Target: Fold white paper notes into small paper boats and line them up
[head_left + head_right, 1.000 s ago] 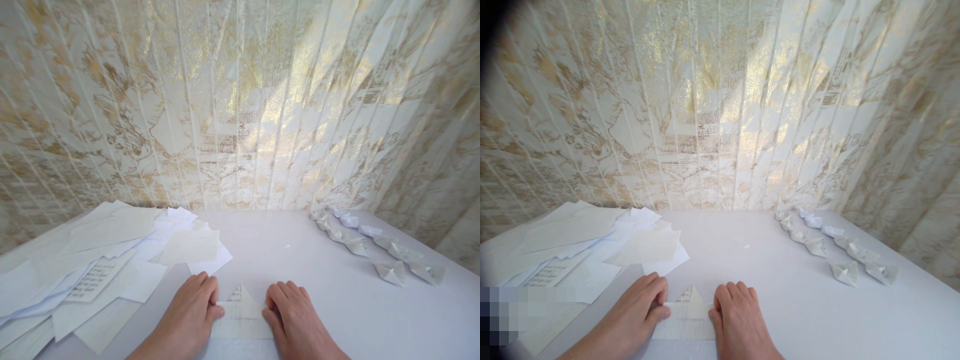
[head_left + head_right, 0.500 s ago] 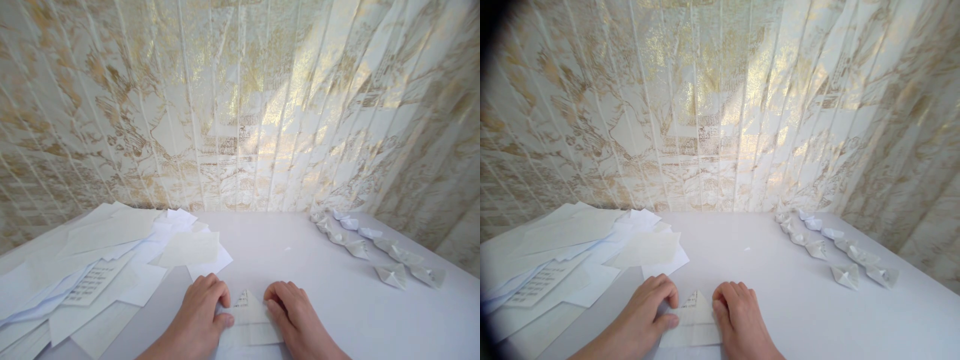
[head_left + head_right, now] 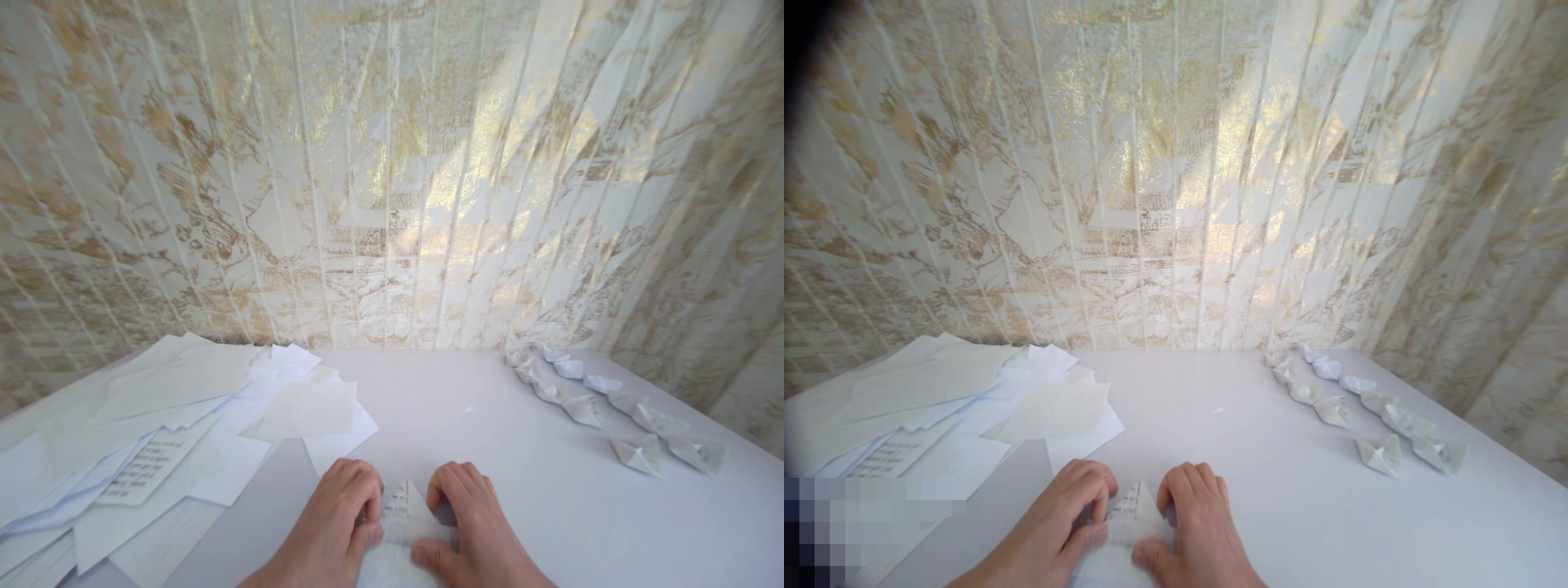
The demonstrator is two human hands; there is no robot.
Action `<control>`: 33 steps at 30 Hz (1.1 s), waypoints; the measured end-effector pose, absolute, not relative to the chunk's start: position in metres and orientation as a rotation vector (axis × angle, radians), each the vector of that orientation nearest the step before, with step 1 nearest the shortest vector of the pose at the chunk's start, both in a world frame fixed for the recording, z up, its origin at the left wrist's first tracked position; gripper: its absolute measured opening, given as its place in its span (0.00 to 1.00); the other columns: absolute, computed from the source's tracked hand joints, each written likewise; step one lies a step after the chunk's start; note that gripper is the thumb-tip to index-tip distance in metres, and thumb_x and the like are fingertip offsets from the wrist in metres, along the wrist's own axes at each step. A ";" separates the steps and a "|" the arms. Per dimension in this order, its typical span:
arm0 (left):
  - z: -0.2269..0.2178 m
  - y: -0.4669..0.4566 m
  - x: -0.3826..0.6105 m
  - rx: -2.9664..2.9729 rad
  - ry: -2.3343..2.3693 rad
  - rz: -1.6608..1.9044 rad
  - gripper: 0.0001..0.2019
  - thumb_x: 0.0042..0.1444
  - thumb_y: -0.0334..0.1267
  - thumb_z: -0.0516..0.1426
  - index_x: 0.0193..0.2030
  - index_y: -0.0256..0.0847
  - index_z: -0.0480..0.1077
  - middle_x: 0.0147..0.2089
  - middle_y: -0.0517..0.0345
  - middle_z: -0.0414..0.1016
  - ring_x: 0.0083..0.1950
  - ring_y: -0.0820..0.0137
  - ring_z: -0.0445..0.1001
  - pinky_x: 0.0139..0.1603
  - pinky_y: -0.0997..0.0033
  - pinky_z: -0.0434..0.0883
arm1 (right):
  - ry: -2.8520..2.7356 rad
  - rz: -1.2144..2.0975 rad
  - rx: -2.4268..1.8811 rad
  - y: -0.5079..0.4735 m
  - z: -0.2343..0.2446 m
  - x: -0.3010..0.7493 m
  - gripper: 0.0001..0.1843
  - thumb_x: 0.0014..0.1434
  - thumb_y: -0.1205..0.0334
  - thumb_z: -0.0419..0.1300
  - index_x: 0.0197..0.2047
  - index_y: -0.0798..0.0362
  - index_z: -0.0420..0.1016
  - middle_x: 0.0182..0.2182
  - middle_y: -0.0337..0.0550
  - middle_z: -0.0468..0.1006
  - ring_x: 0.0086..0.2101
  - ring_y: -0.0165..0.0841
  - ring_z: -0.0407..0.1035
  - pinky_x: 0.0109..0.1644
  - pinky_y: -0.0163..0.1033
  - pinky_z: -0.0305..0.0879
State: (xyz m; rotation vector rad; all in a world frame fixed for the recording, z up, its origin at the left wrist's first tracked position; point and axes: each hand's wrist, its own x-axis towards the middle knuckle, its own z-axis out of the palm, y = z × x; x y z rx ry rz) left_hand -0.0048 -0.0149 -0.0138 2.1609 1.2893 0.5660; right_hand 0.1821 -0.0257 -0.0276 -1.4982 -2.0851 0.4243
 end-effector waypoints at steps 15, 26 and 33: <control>-0.006 -0.017 0.004 1.944 1.250 0.507 0.09 0.38 0.27 0.50 0.29 0.42 0.59 0.26 0.66 0.60 0.30 0.72 0.61 0.32 0.76 0.58 | -2.155 0.586 -1.387 -0.026 -0.028 0.176 0.07 0.43 0.74 0.57 0.23 0.53 0.67 0.22 0.35 0.71 0.26 0.31 0.64 0.31 0.32 0.57; 0.004 -0.022 0.004 1.768 1.412 0.569 0.07 0.40 0.32 0.51 0.17 0.41 0.54 0.20 0.67 0.56 0.27 0.72 0.59 0.28 0.75 0.54 | -1.983 0.647 -1.313 -0.033 -0.020 0.176 0.08 0.47 0.69 0.55 0.20 0.55 0.71 0.19 0.39 0.73 0.22 0.29 0.64 0.28 0.31 0.57; -0.008 -0.018 0.000 1.253 1.219 0.868 0.11 0.37 0.39 0.60 0.19 0.39 0.60 0.18 0.67 0.59 0.23 0.74 0.58 0.23 0.76 0.53 | -1.561 0.982 -1.194 -0.028 -0.020 0.179 0.19 0.51 0.46 0.55 0.22 0.54 0.64 0.19 0.36 0.66 0.23 0.29 0.60 0.28 0.33 0.59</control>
